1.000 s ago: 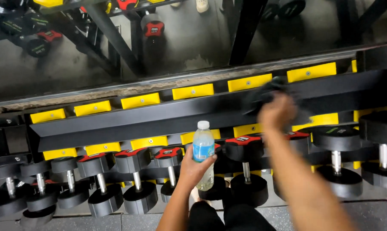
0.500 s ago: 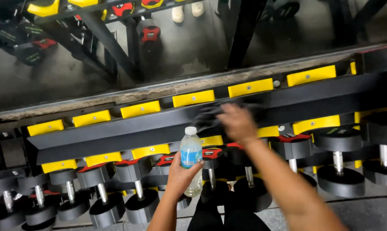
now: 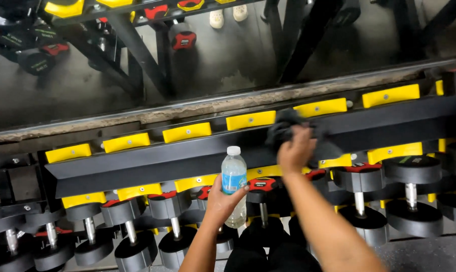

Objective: Cleaning a dumbbell rack with a cloth while holding a water bottle.

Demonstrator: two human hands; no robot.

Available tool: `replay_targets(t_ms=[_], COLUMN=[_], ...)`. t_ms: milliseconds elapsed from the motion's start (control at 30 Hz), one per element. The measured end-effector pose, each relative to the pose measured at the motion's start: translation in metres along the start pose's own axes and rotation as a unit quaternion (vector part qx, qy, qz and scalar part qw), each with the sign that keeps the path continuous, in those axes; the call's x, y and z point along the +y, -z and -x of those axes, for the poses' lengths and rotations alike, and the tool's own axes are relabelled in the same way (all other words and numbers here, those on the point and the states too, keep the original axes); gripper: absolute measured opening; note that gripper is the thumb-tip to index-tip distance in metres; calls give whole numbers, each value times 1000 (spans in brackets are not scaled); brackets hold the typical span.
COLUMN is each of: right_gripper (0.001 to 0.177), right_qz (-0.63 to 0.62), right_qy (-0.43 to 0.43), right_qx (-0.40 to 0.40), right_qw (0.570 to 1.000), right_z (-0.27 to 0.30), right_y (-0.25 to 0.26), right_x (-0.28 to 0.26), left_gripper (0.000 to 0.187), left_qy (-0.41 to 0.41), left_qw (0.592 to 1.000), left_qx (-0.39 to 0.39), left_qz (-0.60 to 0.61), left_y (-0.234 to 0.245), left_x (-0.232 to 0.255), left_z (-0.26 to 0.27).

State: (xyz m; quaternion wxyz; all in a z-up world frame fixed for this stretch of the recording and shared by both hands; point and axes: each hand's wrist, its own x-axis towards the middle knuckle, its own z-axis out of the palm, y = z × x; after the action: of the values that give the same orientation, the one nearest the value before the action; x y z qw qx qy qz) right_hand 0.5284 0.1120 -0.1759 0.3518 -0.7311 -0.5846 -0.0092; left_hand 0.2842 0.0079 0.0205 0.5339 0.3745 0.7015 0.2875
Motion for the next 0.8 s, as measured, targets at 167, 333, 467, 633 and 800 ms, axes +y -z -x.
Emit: replay_targets(t_ms=[167,333,467,633,800], right_gripper=[57,61,71,83,79], right_qz=[-114,-222,-99,3,118], right_qy=[99,122,176,252,293], right_qx=[-131,-195,-231,-286,-344], right_qw=[980,947,952,924,884], right_z=[21,-15,-42,-55,-97], right_y=[12,19,21,17,55], right_x=[-116,-173,-193,-150,-90], left_gripper=[65,64,64,72,73], left_qy=[-31,-66,-18,9,-8], left_qw=[999,998,998,998,996], left_qx=[-8,1,-25,-44,-77], left_qz=[23,21,52,40,38], left_y=[22,40,44,37,26], left_x=[-11,-10,-7,-5,-11], left_z=[-13,-25,-29,-38,-40])
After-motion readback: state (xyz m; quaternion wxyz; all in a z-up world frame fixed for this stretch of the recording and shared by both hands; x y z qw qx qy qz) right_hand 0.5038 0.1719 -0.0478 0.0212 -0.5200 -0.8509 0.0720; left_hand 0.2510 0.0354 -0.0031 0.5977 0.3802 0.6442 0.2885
